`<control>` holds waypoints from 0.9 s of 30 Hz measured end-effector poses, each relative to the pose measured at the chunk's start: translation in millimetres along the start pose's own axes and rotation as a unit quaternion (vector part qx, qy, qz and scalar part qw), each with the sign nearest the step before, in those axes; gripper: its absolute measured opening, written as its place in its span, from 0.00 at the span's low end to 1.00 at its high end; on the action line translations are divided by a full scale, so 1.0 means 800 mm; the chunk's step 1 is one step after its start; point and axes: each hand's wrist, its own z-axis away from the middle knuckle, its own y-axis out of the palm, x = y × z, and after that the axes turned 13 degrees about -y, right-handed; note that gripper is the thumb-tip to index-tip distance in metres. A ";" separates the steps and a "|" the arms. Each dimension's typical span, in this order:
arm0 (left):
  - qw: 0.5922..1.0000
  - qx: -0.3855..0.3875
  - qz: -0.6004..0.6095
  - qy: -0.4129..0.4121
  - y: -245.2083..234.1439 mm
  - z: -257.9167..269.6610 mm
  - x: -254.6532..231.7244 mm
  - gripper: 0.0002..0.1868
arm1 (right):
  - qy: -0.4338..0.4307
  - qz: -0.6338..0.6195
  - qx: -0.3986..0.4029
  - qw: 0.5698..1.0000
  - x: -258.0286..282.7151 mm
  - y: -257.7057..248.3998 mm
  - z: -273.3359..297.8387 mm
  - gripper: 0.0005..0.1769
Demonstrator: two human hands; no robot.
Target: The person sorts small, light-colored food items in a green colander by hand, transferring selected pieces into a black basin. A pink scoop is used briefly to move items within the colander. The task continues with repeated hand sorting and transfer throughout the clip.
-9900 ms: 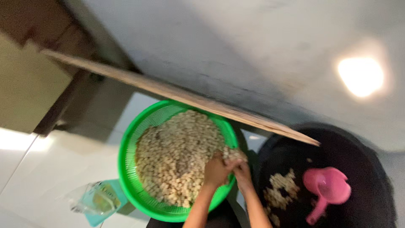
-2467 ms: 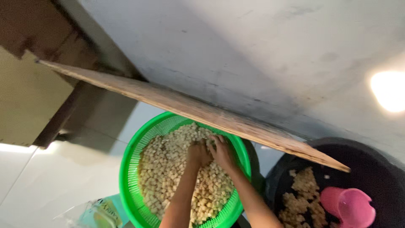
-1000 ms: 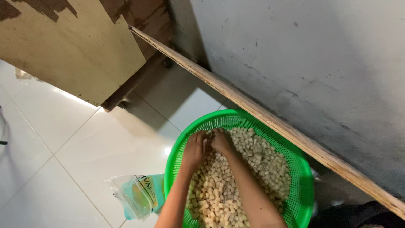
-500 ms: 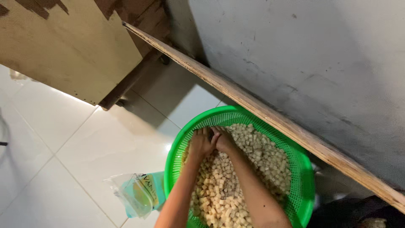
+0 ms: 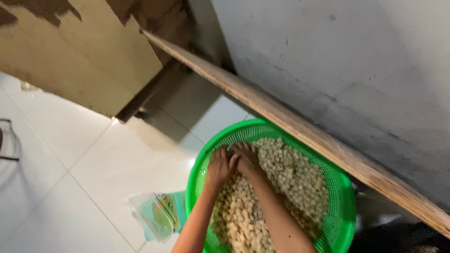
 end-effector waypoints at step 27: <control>0.955 0.238 0.103 -0.142 -0.043 -0.016 0.014 0.43 | 0.008 -0.097 0.053 0.994 0.016 -0.048 0.014 0.16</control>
